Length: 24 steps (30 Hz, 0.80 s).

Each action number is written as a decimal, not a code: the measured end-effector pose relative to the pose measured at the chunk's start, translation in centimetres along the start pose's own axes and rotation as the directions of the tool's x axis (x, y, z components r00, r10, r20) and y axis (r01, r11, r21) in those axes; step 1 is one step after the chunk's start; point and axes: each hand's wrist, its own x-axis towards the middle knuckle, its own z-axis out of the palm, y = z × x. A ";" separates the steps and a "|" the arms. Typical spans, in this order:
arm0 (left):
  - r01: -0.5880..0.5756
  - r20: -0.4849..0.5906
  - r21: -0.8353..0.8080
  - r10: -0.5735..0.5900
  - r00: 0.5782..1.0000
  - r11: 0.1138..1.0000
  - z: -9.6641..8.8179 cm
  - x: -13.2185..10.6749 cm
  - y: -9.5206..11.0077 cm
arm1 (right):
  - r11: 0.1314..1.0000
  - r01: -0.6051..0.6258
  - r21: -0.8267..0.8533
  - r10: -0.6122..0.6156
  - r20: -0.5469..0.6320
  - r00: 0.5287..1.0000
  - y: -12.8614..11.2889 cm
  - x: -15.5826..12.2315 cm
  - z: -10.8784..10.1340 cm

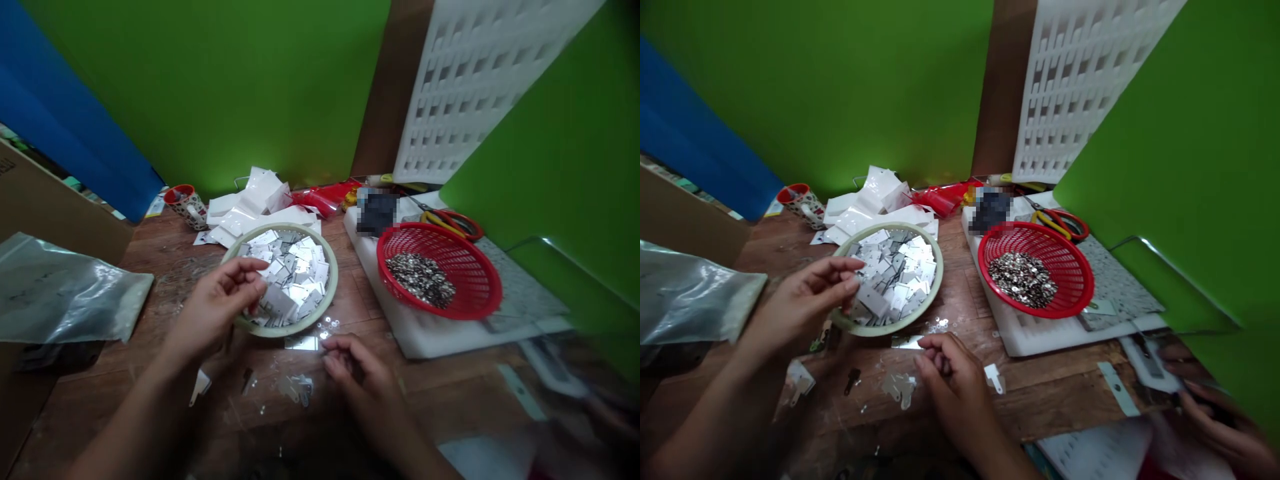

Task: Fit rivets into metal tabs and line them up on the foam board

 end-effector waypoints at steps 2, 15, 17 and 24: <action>0.088 0.074 -0.057 -0.083 0.994 0.995 2.2 -1.6 -0.6 | 0.981 -0.074 0.177 0.074 0.005 0.997 -1.2 -0.2 -0.5; 0.466 0.558 0.005 -0.389 0.733 0.885 10.4 -5.8 -4.4 | 0.955 0.068 -0.290 -0.104 -0.113 0.988 -0.8 -3.2 -7.1; 0.458 0.513 -0.047 -0.372 0.774 0.888 11.0 -5.4 -4.7 | 0.817 0.179 -0.548 -0.361 -0.243 0.901 -2.1 -1.9 -9.8; 0.519 0.490 -0.231 -0.362 0.793 0.823 12.7 -4.7 -4.2 | 0.326 -0.075 -0.942 0.047 -0.063 0.997 -6.0 7.7 -15.9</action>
